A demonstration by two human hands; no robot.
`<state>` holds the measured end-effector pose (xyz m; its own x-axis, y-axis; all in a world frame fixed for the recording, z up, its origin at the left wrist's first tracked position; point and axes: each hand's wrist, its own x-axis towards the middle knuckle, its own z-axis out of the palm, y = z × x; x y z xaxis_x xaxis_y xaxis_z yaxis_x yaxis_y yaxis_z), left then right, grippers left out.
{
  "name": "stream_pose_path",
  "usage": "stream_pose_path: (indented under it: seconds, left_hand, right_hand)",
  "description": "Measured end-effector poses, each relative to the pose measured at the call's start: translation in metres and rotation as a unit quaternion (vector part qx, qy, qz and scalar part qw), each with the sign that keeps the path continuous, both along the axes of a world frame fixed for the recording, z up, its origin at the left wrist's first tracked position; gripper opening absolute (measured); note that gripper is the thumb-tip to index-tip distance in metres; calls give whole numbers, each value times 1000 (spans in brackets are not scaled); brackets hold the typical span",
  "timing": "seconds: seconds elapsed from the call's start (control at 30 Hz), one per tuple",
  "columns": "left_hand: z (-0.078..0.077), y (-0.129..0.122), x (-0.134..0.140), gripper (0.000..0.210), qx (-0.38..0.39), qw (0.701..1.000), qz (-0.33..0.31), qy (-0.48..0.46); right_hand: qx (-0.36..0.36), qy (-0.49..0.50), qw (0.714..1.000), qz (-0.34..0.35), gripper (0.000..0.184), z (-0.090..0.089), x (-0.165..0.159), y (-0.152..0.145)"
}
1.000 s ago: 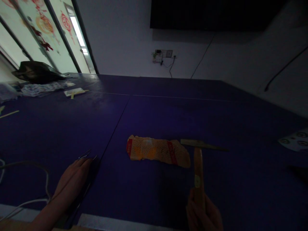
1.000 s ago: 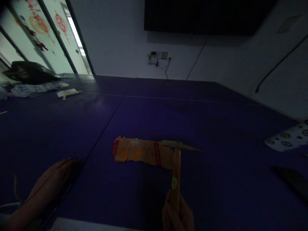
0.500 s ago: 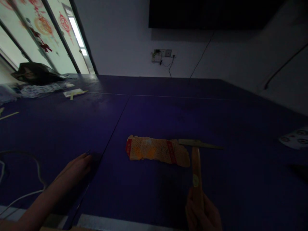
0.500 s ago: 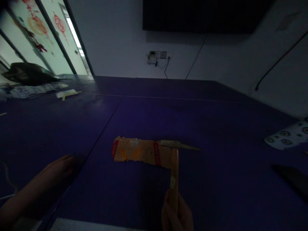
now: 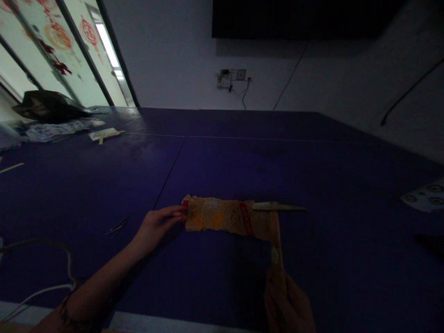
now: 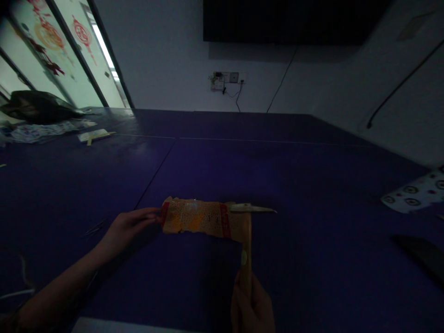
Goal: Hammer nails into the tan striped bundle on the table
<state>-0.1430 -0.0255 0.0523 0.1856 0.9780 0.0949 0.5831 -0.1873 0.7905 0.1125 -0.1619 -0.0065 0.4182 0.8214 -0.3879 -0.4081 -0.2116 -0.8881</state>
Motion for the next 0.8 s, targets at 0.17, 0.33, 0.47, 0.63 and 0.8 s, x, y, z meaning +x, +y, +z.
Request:
stream_pose_path:
  seconds: [0.17, 0.33, 0.47, 0.63, 0.8]
  left_hand:
    - [-25, 20, 53, 16, 14, 998, -28, -59]
    - [-42, 34, 84, 6, 47, 997, -34, -58]
    - [-53, 38, 94, 10, 47, 999, -6, 22]
    - [-62, 36, 96, 8, 60, 997, -31, 37]
    - [-61, 34, 96, 7, 57, 998, -36, 20]
  right_hand:
    - [1, 17, 1000, -7, 39, -1, 0, 5]
    - [-8, 25, 1000, -10, 38, -5, 1, 7]
    - [-13, -4, 1000, 12, 37, -6, 3, 8]
    - [-18, 5, 1000, 11, 41, -6, 4, 8]
    - [-31, 3, 1000, 3, 43, -10, 5, 7]
